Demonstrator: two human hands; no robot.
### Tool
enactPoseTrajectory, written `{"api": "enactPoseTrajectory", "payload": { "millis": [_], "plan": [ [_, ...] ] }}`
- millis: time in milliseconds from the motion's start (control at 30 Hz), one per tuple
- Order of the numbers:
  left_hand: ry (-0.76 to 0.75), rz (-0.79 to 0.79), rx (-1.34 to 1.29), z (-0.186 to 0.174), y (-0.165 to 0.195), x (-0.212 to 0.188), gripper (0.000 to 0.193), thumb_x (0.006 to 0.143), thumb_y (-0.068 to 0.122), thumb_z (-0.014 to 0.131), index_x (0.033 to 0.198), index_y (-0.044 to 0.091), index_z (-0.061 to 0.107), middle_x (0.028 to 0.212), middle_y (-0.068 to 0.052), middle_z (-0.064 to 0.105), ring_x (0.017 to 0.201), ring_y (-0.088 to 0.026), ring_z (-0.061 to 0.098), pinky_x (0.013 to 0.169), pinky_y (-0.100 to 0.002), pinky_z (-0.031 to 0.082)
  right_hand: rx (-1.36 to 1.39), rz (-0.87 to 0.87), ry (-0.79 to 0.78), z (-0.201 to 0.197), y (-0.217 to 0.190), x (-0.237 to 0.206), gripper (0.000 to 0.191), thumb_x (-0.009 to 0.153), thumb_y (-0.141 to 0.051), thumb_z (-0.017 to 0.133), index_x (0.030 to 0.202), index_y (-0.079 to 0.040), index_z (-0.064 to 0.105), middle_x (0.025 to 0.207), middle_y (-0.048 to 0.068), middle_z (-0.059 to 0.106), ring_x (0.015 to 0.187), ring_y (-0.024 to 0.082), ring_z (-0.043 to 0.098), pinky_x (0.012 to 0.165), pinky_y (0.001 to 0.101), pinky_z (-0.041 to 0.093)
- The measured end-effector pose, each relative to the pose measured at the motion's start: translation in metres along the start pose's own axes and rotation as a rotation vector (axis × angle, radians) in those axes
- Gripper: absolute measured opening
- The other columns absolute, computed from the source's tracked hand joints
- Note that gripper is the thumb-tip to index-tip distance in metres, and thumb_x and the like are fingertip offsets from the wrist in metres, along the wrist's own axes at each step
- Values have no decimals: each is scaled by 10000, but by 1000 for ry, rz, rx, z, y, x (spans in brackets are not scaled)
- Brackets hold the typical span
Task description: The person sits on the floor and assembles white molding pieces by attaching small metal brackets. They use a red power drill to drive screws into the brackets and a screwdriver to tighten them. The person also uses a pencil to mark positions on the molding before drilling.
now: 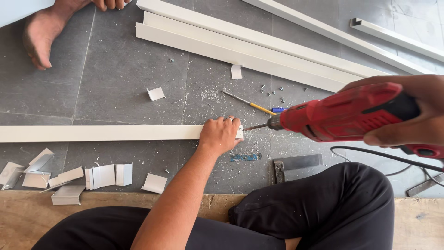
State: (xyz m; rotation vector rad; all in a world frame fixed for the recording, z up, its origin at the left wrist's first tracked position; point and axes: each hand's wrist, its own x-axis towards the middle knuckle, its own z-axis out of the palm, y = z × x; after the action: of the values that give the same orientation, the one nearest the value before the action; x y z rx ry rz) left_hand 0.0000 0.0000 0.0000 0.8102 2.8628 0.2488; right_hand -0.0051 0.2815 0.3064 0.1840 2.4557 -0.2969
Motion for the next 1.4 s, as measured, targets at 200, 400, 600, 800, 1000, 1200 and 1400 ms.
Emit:
{"api": "enactPoseTrajectory", "payload": {
  "millis": [200, 400, 600, 800, 1000, 1200, 1400],
  "plan": [
    [-59, 6, 21, 31, -3, 29, 622, 869, 615, 718, 1159, 82, 578, 1018, -73, 691, 861, -204, 731, 663, -367, 618, -218, 120, 18, 5, -33, 19, 864, 691, -340, 1036, 1444, -359, 613, 1097, 31, 795, 1010, 199, 773, 1019, 379, 603],
    [-82, 5, 34, 43, -31, 62, 610, 883, 612, 705, 1168, 87, 579, 1016, -77, 694, 863, -206, 728, 650, -361, 622, -205, 102, -21, 0, -44, 62, 854, 706, -370, 1013, 1456, -377, 604, 1078, 34, 801, 996, 209, 777, 985, 401, 616],
    [-57, 11, 47, 46, -33, 79, 629, 854, 620, 720, 1168, 94, 580, 1071, -86, 698, 884, -210, 731, 657, -367, 622, -240, 86, -68, -4, -28, 81, 854, 709, -400, 1012, 1459, -402, 605, 1050, 30, 779, 946, 211, 765, 969, 394, 638],
    [-82, 9, 46, 34, -42, 85, 628, 869, 625, 707, 1184, 97, 576, 1102, -89, 701, 918, -213, 728, 679, -367, 625, -258, 89, -51, -12, -31, 80, 848, 689, -426, 1015, 1434, -407, 609, 1061, 16, 810, 942, 197, 799, 989, 367, 629],
    [-75, 13, 66, 24, -49, 86, 643, 864, 631, 695, 1188, 91, 569, 1151, -115, 684, 942, -233, 729, 688, -392, 631, -212, 76, -18, -14, -49, 71, 832, 669, -415, 1012, 1406, -415, 625, 1072, 5, 797, 973, 190, 767, 970, 396, 610],
    [-64, 23, 44, 0, -49, 79, 628, 864, 618, 701, 1162, 80, 569, 1082, -113, 688, 923, -245, 736, 695, -399, 632, -313, 33, -2, -34, -68, 56, 841, 673, -420, 1007, 1412, -411, 608, 1084, -22, 789, 957, 184, 783, 980, 364, 620],
    [-121, 72, 25, 11, -47, 90, 570, 899, 583, 703, 1116, 74, 565, 982, -95, 690, 844, -259, 751, 680, -393, 632, -397, -24, -39, -25, -88, 46, 907, 646, -475, 958, 1464, -477, 567, 1048, -22, 814, 936, 195, 798, 957, 361, 615]
  ]
}}
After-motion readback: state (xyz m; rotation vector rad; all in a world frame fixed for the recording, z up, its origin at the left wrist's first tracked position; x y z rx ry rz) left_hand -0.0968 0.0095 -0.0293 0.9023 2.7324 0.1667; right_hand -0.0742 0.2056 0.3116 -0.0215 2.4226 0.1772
